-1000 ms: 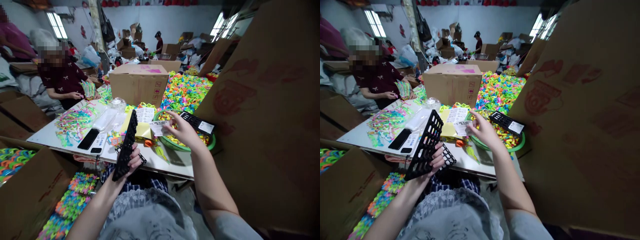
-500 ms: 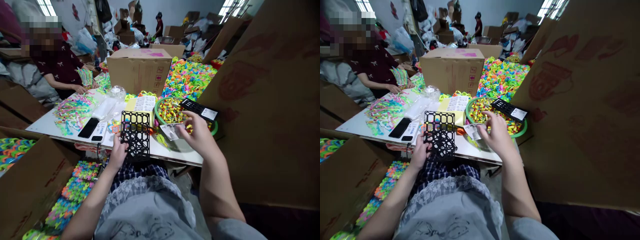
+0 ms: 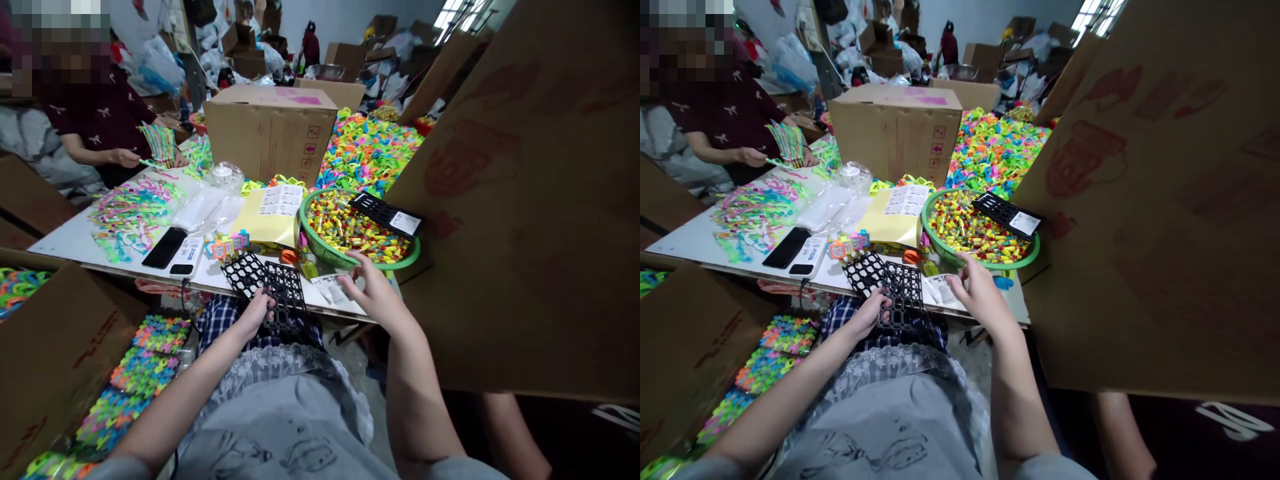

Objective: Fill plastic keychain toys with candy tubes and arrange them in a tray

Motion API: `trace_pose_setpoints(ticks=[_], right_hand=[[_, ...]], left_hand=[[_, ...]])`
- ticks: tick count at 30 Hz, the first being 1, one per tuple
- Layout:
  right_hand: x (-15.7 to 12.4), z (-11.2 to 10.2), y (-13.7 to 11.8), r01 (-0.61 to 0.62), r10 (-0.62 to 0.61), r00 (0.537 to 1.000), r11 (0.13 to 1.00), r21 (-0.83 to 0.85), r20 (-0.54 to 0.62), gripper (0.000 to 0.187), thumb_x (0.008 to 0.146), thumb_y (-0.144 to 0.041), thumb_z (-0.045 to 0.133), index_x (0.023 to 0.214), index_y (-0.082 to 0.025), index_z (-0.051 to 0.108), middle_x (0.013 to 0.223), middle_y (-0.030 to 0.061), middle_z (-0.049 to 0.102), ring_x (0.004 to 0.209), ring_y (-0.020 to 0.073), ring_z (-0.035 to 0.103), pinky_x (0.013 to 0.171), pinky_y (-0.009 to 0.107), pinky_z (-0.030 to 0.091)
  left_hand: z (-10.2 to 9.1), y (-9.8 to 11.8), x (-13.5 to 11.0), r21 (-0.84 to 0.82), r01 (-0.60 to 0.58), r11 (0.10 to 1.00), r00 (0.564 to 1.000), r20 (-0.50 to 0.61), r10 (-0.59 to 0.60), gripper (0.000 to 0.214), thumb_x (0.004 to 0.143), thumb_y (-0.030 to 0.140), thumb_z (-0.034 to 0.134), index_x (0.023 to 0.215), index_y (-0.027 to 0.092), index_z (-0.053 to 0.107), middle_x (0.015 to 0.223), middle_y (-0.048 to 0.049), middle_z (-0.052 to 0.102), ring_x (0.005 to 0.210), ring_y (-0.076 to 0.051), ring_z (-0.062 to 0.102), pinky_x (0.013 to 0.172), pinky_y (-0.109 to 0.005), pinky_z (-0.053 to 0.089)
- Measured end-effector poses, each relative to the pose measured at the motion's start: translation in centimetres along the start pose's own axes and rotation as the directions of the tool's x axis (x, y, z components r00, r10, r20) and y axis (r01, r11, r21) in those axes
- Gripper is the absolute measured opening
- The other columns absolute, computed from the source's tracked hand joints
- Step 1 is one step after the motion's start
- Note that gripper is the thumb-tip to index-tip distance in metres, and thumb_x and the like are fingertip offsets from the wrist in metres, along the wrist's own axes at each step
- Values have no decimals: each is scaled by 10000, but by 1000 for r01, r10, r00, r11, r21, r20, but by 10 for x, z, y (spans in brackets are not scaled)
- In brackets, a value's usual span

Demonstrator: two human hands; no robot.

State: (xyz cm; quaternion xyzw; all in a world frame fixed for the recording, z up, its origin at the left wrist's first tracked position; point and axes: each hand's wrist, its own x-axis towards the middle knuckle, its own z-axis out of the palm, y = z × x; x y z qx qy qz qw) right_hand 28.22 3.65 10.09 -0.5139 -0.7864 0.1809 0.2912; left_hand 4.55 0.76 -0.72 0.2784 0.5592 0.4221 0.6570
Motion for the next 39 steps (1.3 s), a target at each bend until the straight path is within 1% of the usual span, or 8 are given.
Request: trace_pose_setpoints(ticks=[8,11,16,21,28,34,36,39], right_hand=[[-6,16,23,-50,47,996,998,35,75,473,882,-414,480,1285,-177,410,771,44,581,715,222,583,672,358,487],[-5,17,26,-39,36,996,999,33,84,467,884,-404,478,1288,-179,410,760,38,575,726,224,577,687,366,488],[4,28,17,78,-78,990,997,5,114,472,860,-338,531,1291,-175,429,764,39,564,756,229,564,740,386,481],[11,51,-7,251,-235,940,967,-36,248,558,794,-179,597,1327,-200,433,869,76,607,855,244,559,770,397,487],[12,61,-37,453,-449,849,890,55,280,559,833,-154,542,1371,-213,403,962,94,650,919,262,564,862,461,478],[2,55,-28,123,-110,992,966,227,-69,587,860,-349,560,1400,-270,342,1201,115,561,1154,271,510,1036,499,378],[-4,72,-21,-78,160,964,933,350,-212,555,842,-421,564,1346,-262,395,1251,131,524,1150,275,511,986,484,426],[-8,111,-14,-322,418,908,735,597,-26,642,764,-501,612,1298,-211,403,1110,137,590,934,248,604,800,425,524]], left_hand=[[10,-2,2,72,-82,994,986,-137,92,544,678,201,590,1195,207,422,1053,-93,575,820,-190,604,724,-303,495],[10,2,-4,206,-142,968,957,-222,188,642,647,202,644,1253,203,435,1393,-155,412,1304,-305,378,1060,-396,325],[4,18,-15,397,-136,907,909,-314,274,689,663,187,629,1319,184,421,1517,-146,254,1424,-315,141,1151,-435,92],[3,39,-42,597,-518,613,784,45,619,293,781,271,567,1065,245,637,1107,-74,638,1120,-266,492,1047,-412,282],[11,58,-61,755,-566,331,732,276,624,39,755,238,644,718,247,654,766,-41,624,848,-252,482,907,-396,294],[1,51,-46,643,-487,590,764,-14,645,112,699,248,699,607,222,640,652,-20,587,771,-219,483,829,-344,333],[-1,46,-36,457,-426,781,827,-154,542,110,697,301,696,653,208,658,654,-11,593,705,-189,494,754,-310,371],[4,38,-24,90,-365,927,898,-231,376,224,700,376,685,804,178,685,757,-22,658,721,-170,558,735,-292,420]])
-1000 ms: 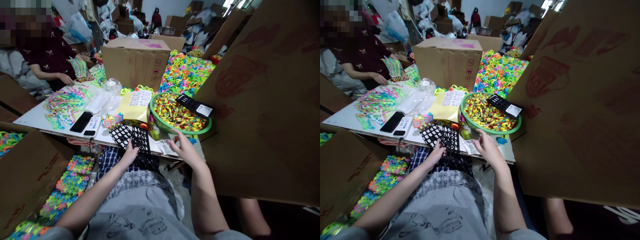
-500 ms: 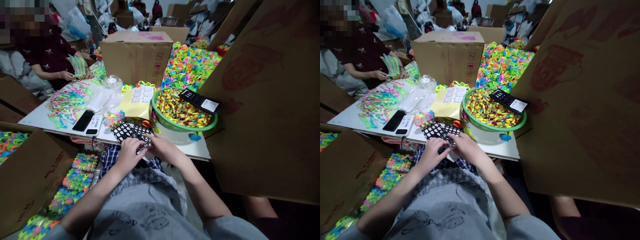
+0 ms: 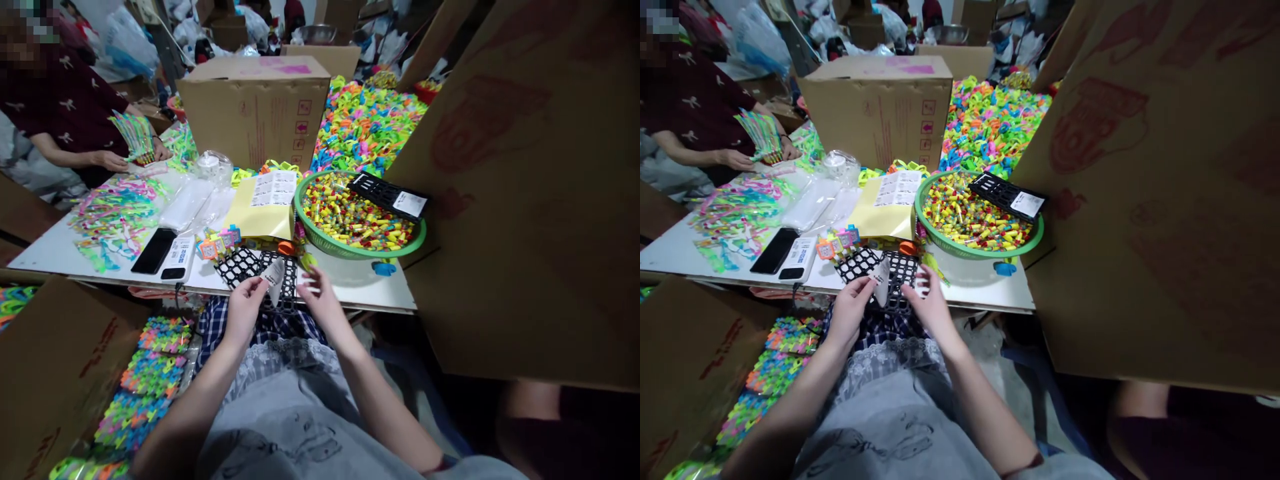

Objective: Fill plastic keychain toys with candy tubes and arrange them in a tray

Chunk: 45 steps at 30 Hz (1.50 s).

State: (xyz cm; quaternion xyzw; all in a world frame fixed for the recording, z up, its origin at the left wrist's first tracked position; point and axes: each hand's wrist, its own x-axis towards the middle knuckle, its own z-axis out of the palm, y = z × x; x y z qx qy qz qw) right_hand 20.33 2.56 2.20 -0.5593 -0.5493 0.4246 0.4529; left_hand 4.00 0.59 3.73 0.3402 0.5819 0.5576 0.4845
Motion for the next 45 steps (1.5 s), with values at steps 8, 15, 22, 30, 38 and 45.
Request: trace_pose_setpoints(ticks=[8,15,22,30,38,45], right_hand=[[22,29,-1,-252,254,967,914,319,34,670,779,-565,512,1309,-190,345,945,71,631,821,205,625,670,320,501],[65,44,16,-129,159,980,965,228,-119,736,659,-310,635,1308,-159,323,685,-63,537,599,129,539,617,271,462],[90,45,35,-34,50,982,995,89,-180,637,721,-250,579,1307,-179,339,695,-59,540,622,123,539,649,268,454],[105,45,52,-216,204,974,968,-126,-101,614,708,-159,585,1283,-126,373,638,-63,540,621,150,575,675,285,473],[113,49,61,-267,258,964,923,-277,-70,417,733,-138,591,1128,-142,458,685,-29,604,681,165,619,707,284,480],[109,53,60,-260,254,965,900,-350,-63,508,735,-133,582,1217,-111,424,682,-20,602,684,176,618,691,278,477]], left_hand=[[15,-10,6,-76,42,996,998,-38,-45,289,692,306,686,937,158,715,992,-69,716,966,-205,622,916,-334,445],[9,-21,28,48,56,997,998,-30,-55,416,727,436,626,1002,134,704,834,-54,700,861,-204,626,849,-336,463],[-21,-25,70,750,-290,594,954,178,241,361,849,306,454,1098,177,681,883,-88,685,906,-261,561,898,-441,400],[3,-27,107,881,-397,258,901,321,291,504,913,366,418,1329,89,484,1119,-187,593,1022,-317,528,883,-450,443],[16,-35,107,861,-473,187,876,436,205,395,916,279,408,1277,212,554,1293,-136,528,1153,-325,474,925,-481,440],[16,-40,108,876,-465,126,882,447,146,468,829,131,433,1276,189,559,1342,-147,489,1169,-316,468,946,-457,430]])
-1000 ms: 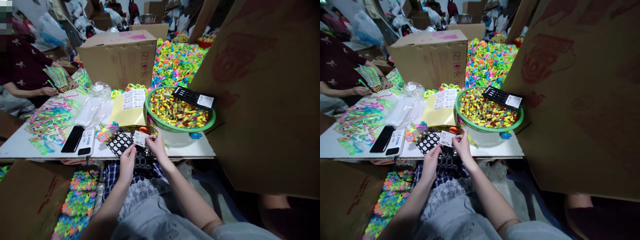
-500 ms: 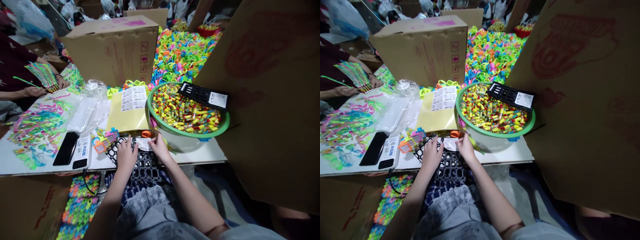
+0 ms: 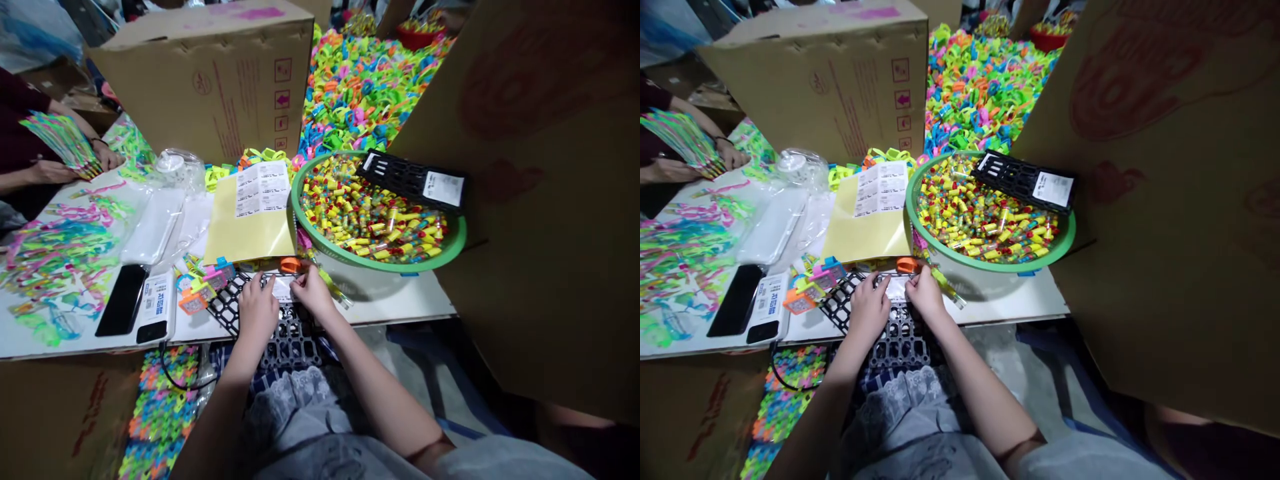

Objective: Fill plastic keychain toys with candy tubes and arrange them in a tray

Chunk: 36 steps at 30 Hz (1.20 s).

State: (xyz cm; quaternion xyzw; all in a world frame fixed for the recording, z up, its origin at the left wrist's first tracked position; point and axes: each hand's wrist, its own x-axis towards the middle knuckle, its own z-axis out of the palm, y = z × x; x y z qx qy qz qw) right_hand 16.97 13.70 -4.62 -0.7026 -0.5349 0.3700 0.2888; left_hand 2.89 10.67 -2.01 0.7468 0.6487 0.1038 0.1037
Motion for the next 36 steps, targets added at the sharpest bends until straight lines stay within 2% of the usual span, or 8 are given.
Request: trace_pose_setpoints(ticks=[7,14,20,25,28,30,32,36], right_hand=[[-10,3,-3,158,-164,985,981,-110,-49,647,735,-102,519,1356,-136,342,749,20,621,741,201,586,735,325,484],[-21,4,-3,195,-192,972,981,10,-134,627,781,-146,475,1394,-147,342,824,61,601,802,228,573,811,399,486],[-35,-10,-9,234,-212,954,969,85,-211,606,814,-196,502,1400,-177,349,843,52,604,811,224,586,828,391,479],[-54,-26,-18,291,-301,919,954,-79,-256,608,836,-264,562,1404,-189,360,897,73,653,913,264,604,919,454,419],[-60,-35,-20,273,-301,903,953,-133,-306,695,795,-311,635,1413,-180,345,1107,137,623,1087,315,551,971,518,366],[-61,-40,-20,261,-266,902,963,-59,-340,793,732,-329,695,1416,-158,332,1277,185,525,1220,341,460,1010,530,336],[-62,-42,-22,261,-208,934,953,156,-292,822,725,-361,688,1419,-139,308,1342,200,470,1262,319,435,1017,484,365],[-75,-42,-36,167,-181,983,772,614,-40,591,908,-487,347,1419,-196,290,1279,133,558,1154,219,565,907,372,487]], left_hand=[[2,0,-4,30,68,997,998,-1,-68,498,820,149,445,1307,206,530,1338,-163,488,1196,-326,432,959,-496,369],[7,0,-3,-248,49,967,989,-126,-83,515,863,238,441,1377,203,421,1286,-144,497,1258,-304,367,1049,-532,264],[1,3,-11,-638,-165,752,974,-227,21,539,885,244,423,1416,244,329,1312,-112,417,1277,-213,404,1095,-413,314],[-15,10,-28,-731,-209,650,965,-262,16,499,880,227,457,1374,260,393,1331,-94,432,1309,-202,392,1113,-379,315],[-24,13,-39,-765,-218,606,958,-286,-17,473,885,251,464,1355,254,415,1362,-94,415,1339,-199,361,1114,-361,321],[-31,14,-46,-800,-210,563,952,-298,-67,481,877,279,484,1353,250,412,1407,-96,378,1349,-204,358,1115,-351,319],[-38,15,-54,-847,-193,495,951,-286,-118,536,861,316,516,1373,253,372,1460,-103,333,1346,-216,373,1108,-349,329],[-54,20,-70,-889,-175,422,947,-270,-177,664,849,407,533,1430,266,245,1503,-112,310,1333,-229,397,1064,-342,394]])
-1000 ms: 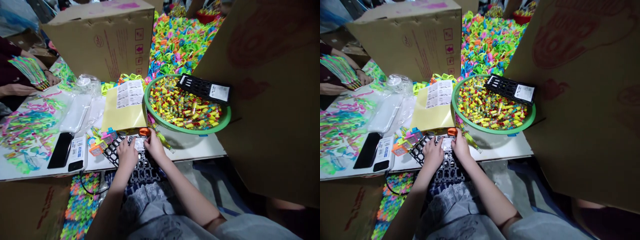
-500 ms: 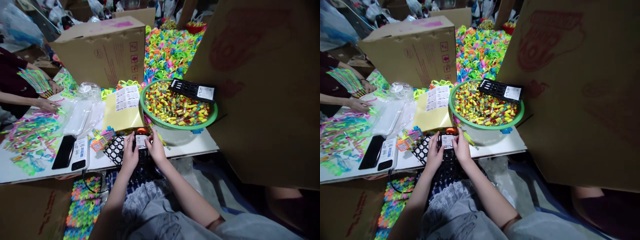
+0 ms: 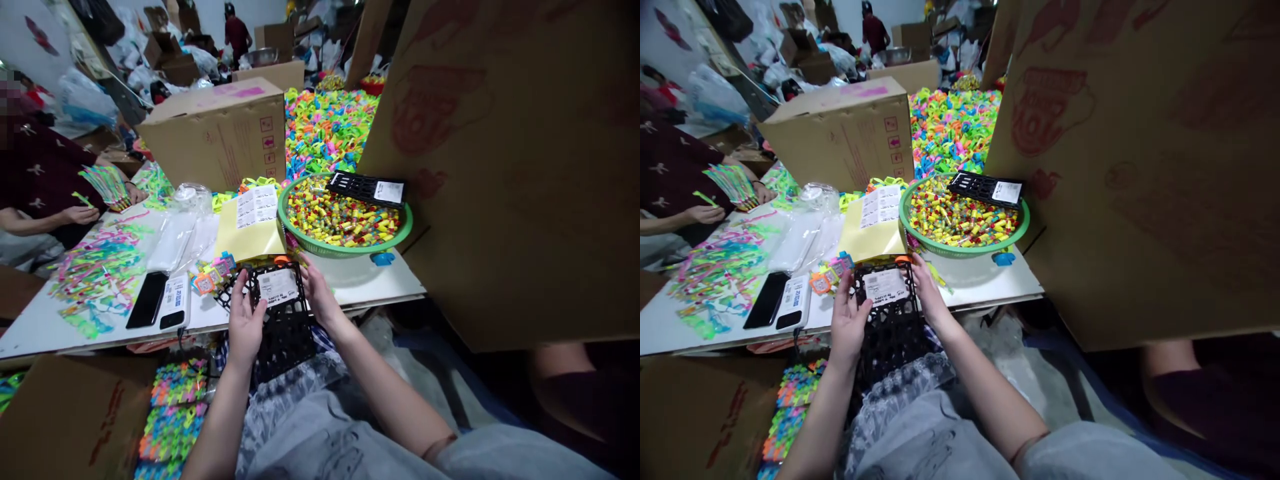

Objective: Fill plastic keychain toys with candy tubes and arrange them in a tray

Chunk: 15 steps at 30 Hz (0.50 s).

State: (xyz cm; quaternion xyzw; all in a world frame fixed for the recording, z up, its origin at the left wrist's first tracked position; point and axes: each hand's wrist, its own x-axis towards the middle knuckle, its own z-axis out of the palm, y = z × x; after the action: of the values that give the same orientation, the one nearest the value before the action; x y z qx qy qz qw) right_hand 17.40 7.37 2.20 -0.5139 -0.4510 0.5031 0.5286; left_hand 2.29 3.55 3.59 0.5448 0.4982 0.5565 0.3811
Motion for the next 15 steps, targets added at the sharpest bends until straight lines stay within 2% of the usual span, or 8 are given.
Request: trace_pose_setpoints(ticks=[1,2,4,6,8,10,12,15], right_hand=[[-4,4,-4,5,-7,1000,998,62,28,590,905,-505,340,1413,-209,296,1268,120,569,1140,211,577,901,361,493],[-8,8,-9,28,-31,999,995,97,34,626,872,-524,414,1404,-213,306,1264,114,573,1135,210,579,911,354,490],[-15,17,-18,80,-81,997,990,113,-1,776,724,-489,650,1375,-204,338,1239,115,582,1116,217,580,933,345,477],[-19,24,-26,92,-88,995,991,97,-53,821,609,-410,761,1318,-198,404,1121,96,626,1010,207,608,890,331,493],[-20,29,-33,83,-78,994,994,67,-81,704,586,-380,775,1207,-196,499,924,41,646,837,177,613,775,299,517],[-20,32,-37,91,-86,993,994,59,-76,540,590,-382,762,1056,-189,568,781,-3,612,715,148,579,673,264,505],[-18,31,-38,115,-110,992,990,82,-61,419,613,-401,733,939,-182,585,746,-10,595,684,137,560,635,246,486],[-16,28,-37,128,-128,992,983,128,-11,347,693,-444,648,911,-183,578,724,-7,586,650,134,552,588,238,466]], left_hand=[[-1,5,-3,3,-7,1000,1000,-8,7,675,849,430,531,1433,264,236,1508,-110,306,1339,-228,389,1054,-331,405],[-2,10,-6,7,-16,1000,1000,-18,16,681,846,449,531,1431,258,240,1513,-108,297,1350,-227,371,1048,-319,409],[-4,17,-10,15,-33,999,998,-47,34,693,844,477,527,1431,245,240,1526,-109,270,1380,-224,315,1054,-304,399],[-6,22,-13,25,-20,999,997,-72,22,732,839,495,532,1443,241,205,1523,-114,277,1387,-219,299,1068,-311,384],[-8,23,-15,6,58,998,996,-68,-58,777,802,514,581,1432,224,231,1473,-133,370,1340,-230,388,1062,-337,396],[-9,22,-16,-50,191,980,980,-46,-193,747,737,508,663,1348,185,380,1351,-147,522,1233,-252,517,1040,-376,425],[-9,20,-18,-114,309,944,948,-42,-316,626,684,484,722,1180,150,536,1206,-146,631,1133,-268,594,1017,-411,448],[-9,20,-20,-218,409,886,903,-48,-428,512,669,476,739,1035,145,604,1134,-136,668,1054,-287,633,947,-454,502]])
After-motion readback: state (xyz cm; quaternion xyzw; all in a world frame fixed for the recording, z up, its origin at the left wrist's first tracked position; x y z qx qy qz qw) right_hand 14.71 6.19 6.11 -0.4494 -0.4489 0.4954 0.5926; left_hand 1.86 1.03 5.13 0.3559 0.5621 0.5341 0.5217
